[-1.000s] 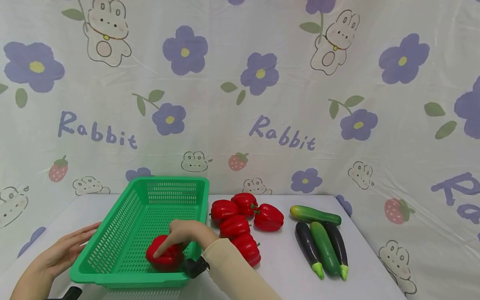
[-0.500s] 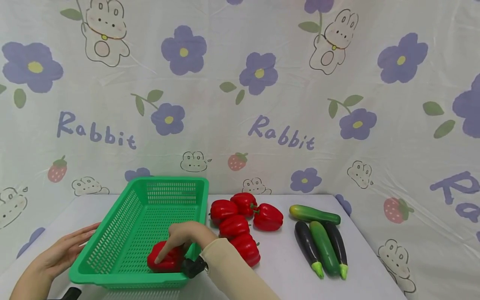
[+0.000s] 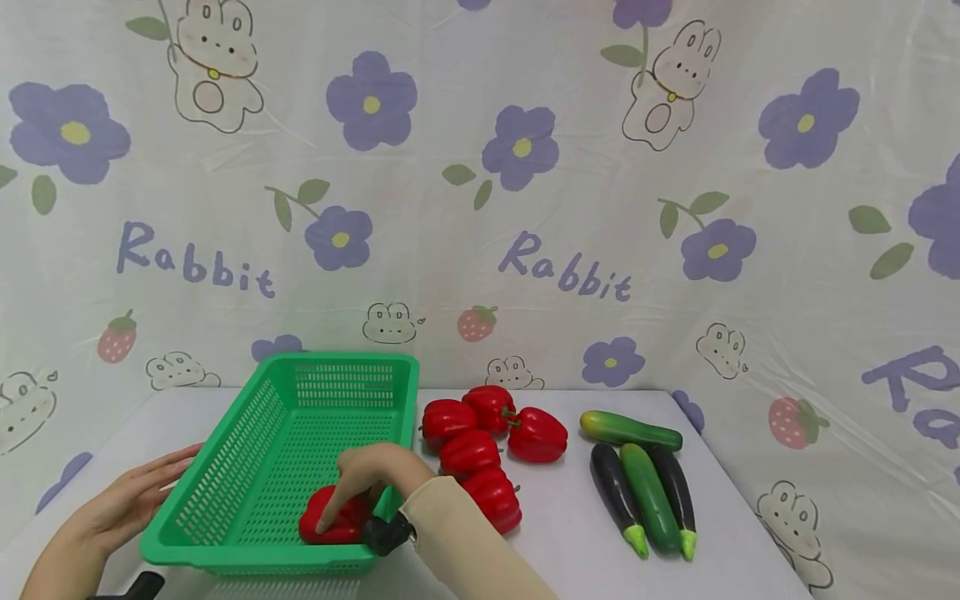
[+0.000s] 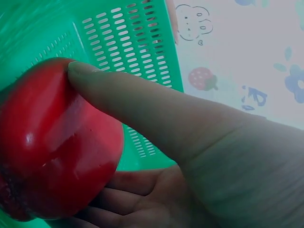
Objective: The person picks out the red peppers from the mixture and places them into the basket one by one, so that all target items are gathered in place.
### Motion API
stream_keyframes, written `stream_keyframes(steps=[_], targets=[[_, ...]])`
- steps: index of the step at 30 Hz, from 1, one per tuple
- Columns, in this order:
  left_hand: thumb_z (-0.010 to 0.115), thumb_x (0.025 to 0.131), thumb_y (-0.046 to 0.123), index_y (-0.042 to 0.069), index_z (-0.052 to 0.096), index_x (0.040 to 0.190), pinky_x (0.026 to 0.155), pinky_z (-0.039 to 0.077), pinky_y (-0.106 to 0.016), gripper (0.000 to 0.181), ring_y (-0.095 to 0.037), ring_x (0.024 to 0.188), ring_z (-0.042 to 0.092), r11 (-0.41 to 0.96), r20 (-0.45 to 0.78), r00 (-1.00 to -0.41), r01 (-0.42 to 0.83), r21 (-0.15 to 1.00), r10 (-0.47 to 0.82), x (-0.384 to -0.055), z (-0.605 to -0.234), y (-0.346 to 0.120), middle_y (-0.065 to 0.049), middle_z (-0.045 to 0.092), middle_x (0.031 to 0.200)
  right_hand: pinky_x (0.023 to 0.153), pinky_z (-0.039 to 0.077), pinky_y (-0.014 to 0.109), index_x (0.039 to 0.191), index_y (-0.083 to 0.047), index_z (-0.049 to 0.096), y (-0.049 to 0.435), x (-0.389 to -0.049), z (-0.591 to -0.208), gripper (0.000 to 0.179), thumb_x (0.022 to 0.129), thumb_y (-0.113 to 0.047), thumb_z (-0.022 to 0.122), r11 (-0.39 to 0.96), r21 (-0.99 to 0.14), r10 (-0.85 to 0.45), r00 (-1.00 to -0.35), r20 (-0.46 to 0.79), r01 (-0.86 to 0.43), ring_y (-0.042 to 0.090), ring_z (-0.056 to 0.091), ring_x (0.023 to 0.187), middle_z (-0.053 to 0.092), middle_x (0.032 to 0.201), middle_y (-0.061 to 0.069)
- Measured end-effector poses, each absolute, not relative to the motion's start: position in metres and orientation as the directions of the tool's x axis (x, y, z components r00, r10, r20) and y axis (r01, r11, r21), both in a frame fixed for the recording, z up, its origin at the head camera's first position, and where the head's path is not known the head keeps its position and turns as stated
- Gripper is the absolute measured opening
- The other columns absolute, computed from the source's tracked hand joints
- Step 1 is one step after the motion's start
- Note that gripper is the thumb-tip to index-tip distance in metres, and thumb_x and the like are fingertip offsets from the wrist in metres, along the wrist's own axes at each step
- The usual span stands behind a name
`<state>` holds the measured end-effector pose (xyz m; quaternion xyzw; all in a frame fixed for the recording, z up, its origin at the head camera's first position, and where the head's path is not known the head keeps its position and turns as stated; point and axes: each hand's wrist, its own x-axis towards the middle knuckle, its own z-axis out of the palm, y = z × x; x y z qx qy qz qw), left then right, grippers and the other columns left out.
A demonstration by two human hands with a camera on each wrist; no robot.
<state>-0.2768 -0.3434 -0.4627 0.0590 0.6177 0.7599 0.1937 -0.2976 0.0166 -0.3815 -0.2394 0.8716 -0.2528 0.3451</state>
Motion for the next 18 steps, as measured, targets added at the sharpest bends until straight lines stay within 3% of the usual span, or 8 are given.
stream_keyframes(steps=[18], targets=[[0.040, 0.106, 0.020, 0.042, 0.067, 0.113, 0.092, 0.054, -0.024, 0.035, -0.001, 0.108, 0.063, -0.153, -0.137, -0.915, -0.208, 0.966, 0.379, -0.2767, -0.4657, -0.3443, 0.025, 0.065, 0.117, 0.074, 0.059, 0.033, 0.101, -0.001, 0.069, 0.0157, -0.2995, -0.3793, 0.035, 0.083, -0.030, 0.076, 0.714, -0.642, -0.628, -0.661, -0.410, -0.280, 0.013, 0.062, 0.081, 0.067, 0.087, 0.002]])
